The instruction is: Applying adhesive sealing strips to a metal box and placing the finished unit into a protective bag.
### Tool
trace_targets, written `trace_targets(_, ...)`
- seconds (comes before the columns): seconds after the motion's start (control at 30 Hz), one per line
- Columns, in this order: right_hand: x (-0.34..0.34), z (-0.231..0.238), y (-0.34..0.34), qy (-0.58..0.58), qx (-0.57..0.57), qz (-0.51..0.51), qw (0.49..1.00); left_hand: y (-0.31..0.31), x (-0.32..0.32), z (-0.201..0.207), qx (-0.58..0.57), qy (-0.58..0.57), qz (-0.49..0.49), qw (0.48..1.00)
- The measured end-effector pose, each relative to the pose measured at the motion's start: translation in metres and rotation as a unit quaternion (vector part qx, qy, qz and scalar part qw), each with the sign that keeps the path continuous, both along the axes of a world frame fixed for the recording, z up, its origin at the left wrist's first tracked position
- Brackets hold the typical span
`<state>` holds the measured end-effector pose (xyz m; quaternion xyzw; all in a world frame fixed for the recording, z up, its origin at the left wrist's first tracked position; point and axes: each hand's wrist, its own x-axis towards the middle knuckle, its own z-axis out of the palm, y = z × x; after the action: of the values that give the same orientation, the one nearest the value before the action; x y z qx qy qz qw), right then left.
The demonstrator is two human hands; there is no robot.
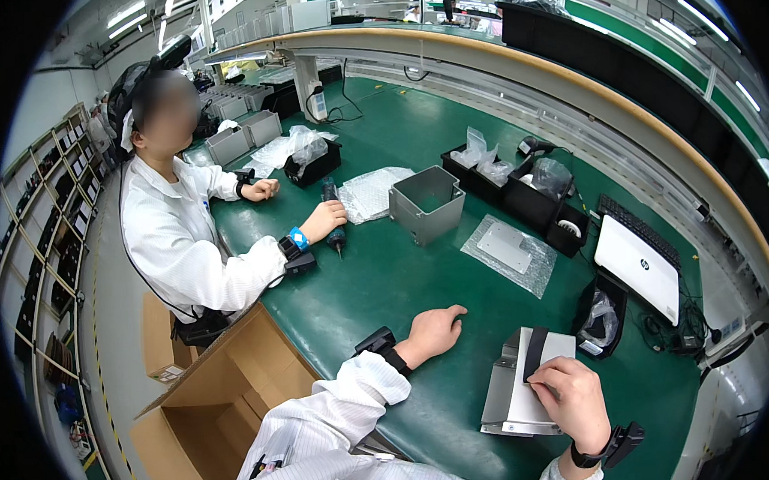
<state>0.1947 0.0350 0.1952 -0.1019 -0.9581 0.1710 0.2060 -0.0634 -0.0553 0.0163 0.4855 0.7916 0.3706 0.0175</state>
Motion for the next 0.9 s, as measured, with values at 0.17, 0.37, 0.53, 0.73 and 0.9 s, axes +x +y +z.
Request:
trace_targets(0.17,0.006,0.001,0.001,0.004,0.004,-0.007,1.000,0.004,0.018,0.054,0.009,-0.053,-0.082,0.995)
trace_targets(0.37,0.004,-0.001,0.002,0.001,-0.005,-0.004,1.000,0.007,0.067,0.144,0.091,-0.026,-0.224,0.970)
trace_targets(0.53,-0.001,0.002,-0.001,0.018,0.004,-0.002,1.000,0.026,0.091,0.164,0.085,-0.031,-0.292,0.952)
trace_targets(0.73,0.000,-0.001,0.005,0.004,0.018,-0.008,1.000,0.035,0.098,0.155,0.128,-0.047,-0.308,0.942)
trace_targets(0.9,0.004,-0.005,0.006,0.019,0.020,0.001,1.000,0.026,0.098,0.161,0.112,-0.044,-0.321,0.939)
